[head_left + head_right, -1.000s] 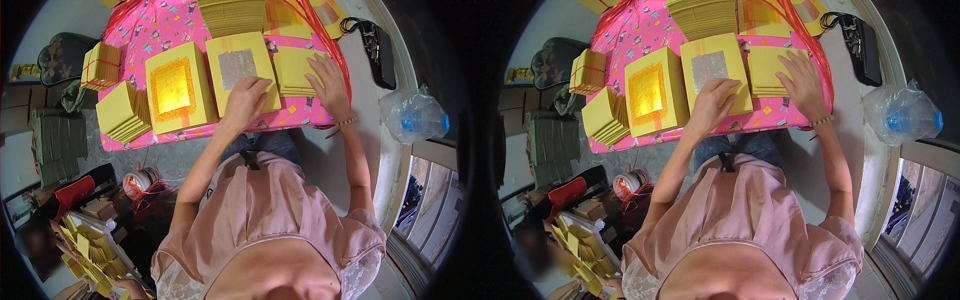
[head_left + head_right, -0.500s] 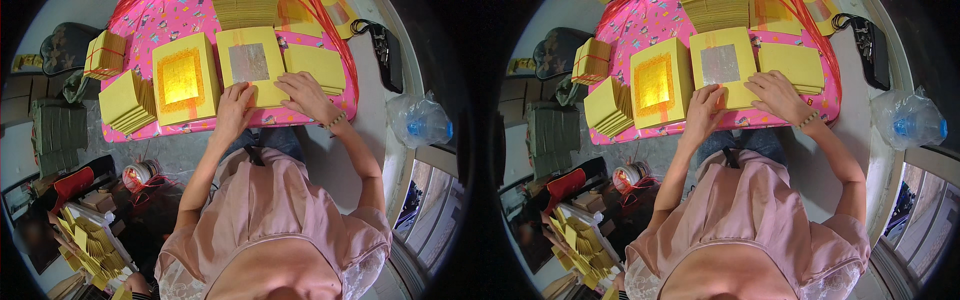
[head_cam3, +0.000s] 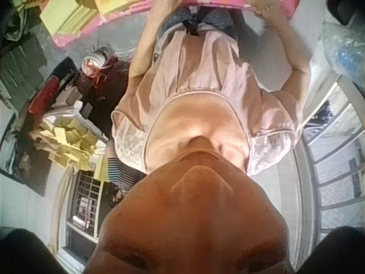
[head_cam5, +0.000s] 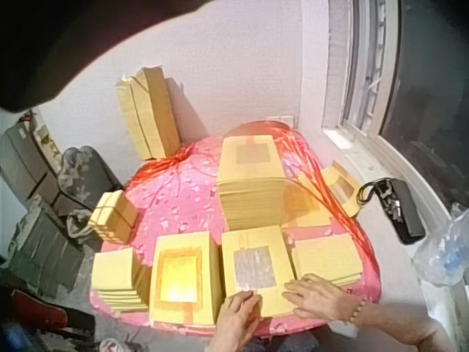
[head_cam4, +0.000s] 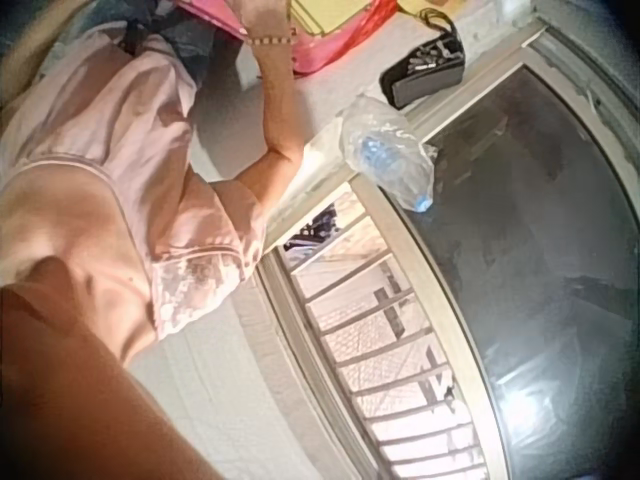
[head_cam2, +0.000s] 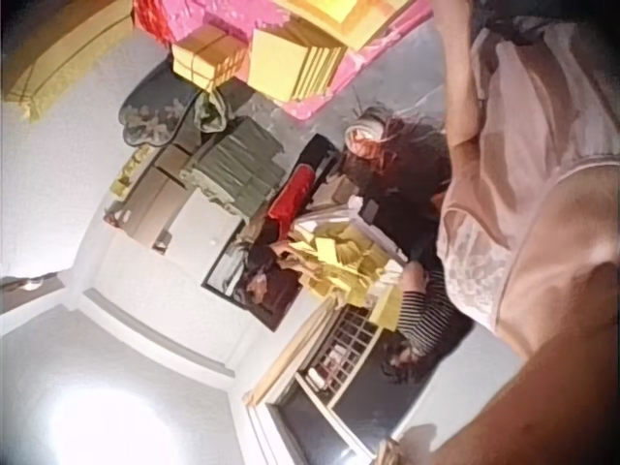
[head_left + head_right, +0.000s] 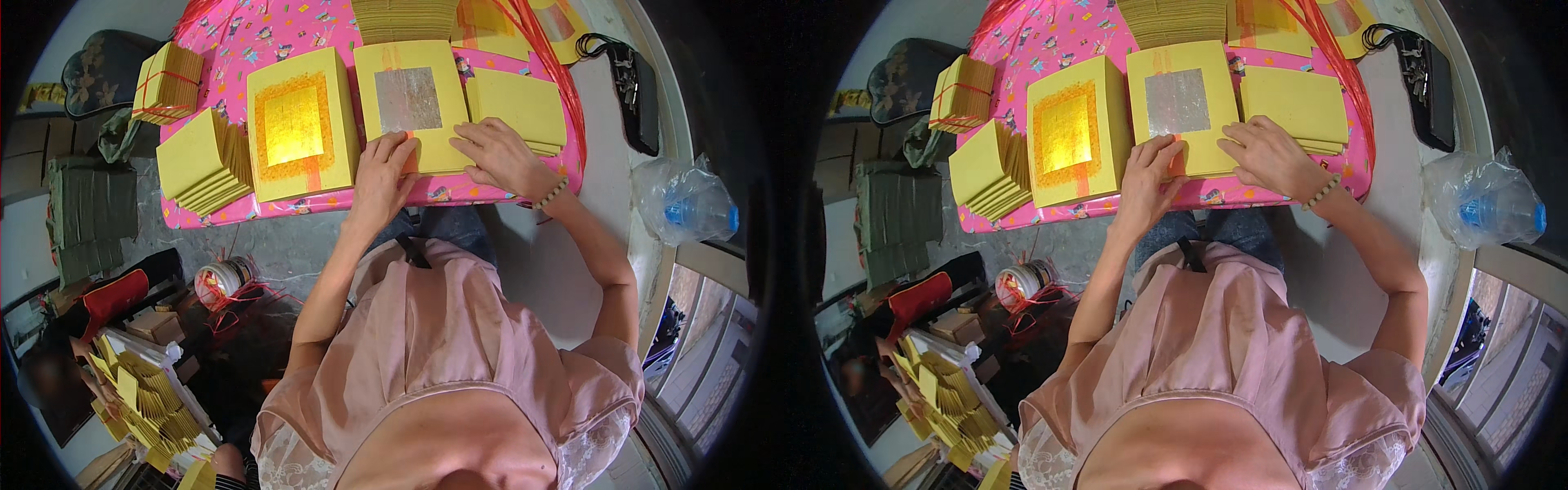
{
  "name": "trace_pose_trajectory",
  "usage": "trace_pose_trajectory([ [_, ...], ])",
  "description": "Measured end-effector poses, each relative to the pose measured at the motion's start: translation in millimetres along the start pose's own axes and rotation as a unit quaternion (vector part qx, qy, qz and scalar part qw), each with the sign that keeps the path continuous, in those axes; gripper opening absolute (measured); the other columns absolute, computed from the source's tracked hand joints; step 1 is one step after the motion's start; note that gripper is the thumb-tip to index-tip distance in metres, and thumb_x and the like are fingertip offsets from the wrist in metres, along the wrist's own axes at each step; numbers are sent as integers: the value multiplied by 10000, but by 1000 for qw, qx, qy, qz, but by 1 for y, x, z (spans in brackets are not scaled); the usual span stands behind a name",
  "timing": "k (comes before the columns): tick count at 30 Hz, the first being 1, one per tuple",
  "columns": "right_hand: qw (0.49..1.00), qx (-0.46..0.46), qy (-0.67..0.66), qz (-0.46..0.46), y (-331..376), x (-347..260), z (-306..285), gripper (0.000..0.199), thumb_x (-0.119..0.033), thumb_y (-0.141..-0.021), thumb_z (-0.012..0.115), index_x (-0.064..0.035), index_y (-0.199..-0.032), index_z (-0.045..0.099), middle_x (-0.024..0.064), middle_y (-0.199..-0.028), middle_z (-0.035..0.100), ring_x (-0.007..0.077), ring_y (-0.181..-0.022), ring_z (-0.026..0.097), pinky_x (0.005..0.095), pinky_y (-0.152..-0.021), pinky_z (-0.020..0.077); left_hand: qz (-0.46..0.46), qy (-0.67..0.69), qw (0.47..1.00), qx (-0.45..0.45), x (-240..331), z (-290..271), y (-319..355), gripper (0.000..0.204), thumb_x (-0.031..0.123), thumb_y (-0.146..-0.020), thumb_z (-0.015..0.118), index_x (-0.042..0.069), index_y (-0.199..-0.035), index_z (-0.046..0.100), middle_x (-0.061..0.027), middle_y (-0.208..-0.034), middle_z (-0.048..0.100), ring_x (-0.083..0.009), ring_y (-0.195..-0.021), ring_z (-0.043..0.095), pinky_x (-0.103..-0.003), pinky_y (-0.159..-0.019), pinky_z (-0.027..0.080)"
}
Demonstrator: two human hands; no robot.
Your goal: The person is stacking and organizing square yellow sheets of paper on a table.
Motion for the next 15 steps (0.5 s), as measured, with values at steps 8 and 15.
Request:
trace_pose_trajectory([
  [8, 997, -55, 54, 21, -10, -8, 16, 581, -115, -749, 690, 15, -1284, 505, 167, -1152, 579, 272, -1044, 603, 366, -937, 456, -8, -1, 1000, -2, 0, -1, -2, 579, 71, -717, 776, 18, -1254, 567, -173, -1283, 546, -369, -1196, 500, -444, -1018, 430],
  [15, 997, -13, 76, -1, -24, -2, 4, 446, -138, -729, 688, -21, -1116, 498, 119, -861, 610, 277, -800, 651, 371, -766, 496, -12, 2, 1000, 3, 1, -3, -2, 562, 124, -759, 785, 23, -1273, 580, -157, -1275, 565, -355, -1181, 516, -424, -1031, 431],
])
Point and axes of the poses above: each hand's wrist, its own y-axis away from the middle knuckle, its own z-axis out of the palm, x = y × z, the point moved 10 cm from there along -y, towards the middle knuckle
